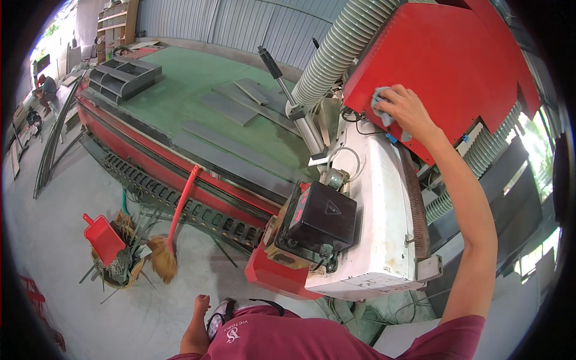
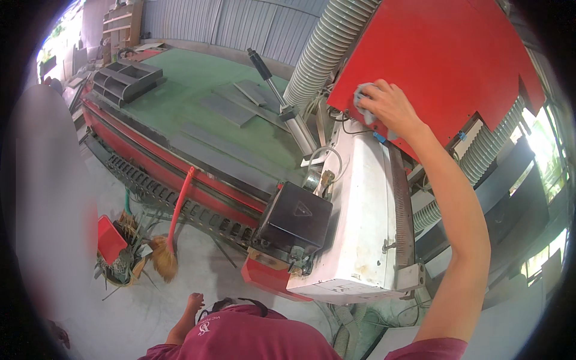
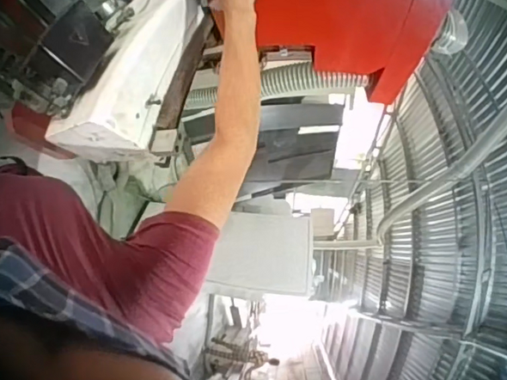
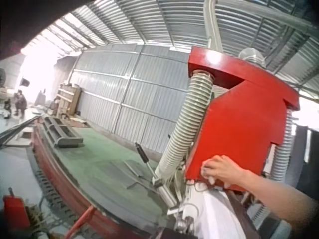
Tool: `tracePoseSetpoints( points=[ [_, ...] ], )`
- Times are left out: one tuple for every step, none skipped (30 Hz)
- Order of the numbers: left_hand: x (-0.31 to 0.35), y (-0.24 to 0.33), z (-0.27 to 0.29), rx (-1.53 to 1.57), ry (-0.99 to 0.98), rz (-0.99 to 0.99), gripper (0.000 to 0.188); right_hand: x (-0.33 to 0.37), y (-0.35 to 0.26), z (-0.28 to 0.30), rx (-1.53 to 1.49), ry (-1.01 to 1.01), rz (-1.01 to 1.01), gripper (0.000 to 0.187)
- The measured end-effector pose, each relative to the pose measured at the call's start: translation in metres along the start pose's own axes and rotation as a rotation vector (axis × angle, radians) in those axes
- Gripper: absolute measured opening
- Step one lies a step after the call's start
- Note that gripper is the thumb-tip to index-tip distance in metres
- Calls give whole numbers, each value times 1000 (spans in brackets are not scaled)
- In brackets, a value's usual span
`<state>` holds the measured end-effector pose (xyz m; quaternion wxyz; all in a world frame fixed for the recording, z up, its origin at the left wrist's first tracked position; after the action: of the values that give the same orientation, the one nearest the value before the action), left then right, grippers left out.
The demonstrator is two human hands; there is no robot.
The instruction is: The person is wiping down various parts of a CNC machine and its control panel using a cleaning cloth.
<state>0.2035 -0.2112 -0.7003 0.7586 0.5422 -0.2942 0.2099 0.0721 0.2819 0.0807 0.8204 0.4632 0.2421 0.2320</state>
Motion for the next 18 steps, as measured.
tracePoseSetpoints(
  points=[
    [-5, 2, 6, -88, -48, 8, 29, 12, 6, 1, 11, -26, -29, 15],
    [-5, 2, 12, -89, -39, -4, 29, 24, 12, 2, 17, -18, -40, 15],
    [-4, 0, 19, -97, -19, -10, 28, 41, 15, 2, 43, -28, -56, 15],
    [0, 0, 30, -109, 5, -12, 28, 57, 16, 3, 61, -39, -76, 15],
    [0, 3, 38, -128, 6, -25, 28, 72, 19, 5, 62, -45, -98, 15],
    [0, 4, 46, -96, -18, -17, 28, 84, 22, 8, 100, -71, -125, 15],
    [-1, 5, 54, -65, -44, -10, 28, 94, 24, 10, 138, -100, -153, 15],
    [-2, 8, 64, -171, -81, -92, 26, 101, 24, 9, 146, -113, -170, 17],
    [-4, 4, 72, -185, -77, -106, 26, 104, 22, 11, 149, -115, -191, 17],
    [-6, -5, 80, -254, -113, -221, 26, 96, 17, 11, 117, -60, -190, 18],
    [-8, -7, 86, -324, -155, -334, 25, 89, 11, 9, 88, -9, -188, 19],
    [-9, -5, 87, -339, -169, -332, 25, 87, 4, 4, 48, -10, -191, 20],
    [-8, -3, 85, -352, -184, -329, 26, 83, -5, 4, 35, 6, -172, 18],
    [-8, 0, 83, -365, -188, -338, 26, 86, -8, -4, 30, 0, -169, 17],
    [-8, 4, 80, -386, -194, -366, 25, 90, -11, -9, 25, -8, -165, 17],
    [-7, 7, 73, -399, -193, -392, 25, 95, -9, -10, 29, -10, -174, 17],
    [-7, 10, 65, -412, -193, -418, 25, 101, -6, -12, 13, -28, -162, 16],
    [-3, 8, 59, -424, -196, -437, 25, 110, -6, -13, -8, -48, -146, 15]
  ],
)
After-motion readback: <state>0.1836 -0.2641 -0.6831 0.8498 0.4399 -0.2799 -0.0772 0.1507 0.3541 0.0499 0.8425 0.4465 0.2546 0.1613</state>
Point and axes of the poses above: each hand's wrist, its own x-axis away from the middle knuckle, its own z-axis out of the back of the hand, y = z × x, the point moved 2 cm from there along -x, towards the middle knuckle, and after that the axes turned 5 degrees about x, right-handed, at the moved point
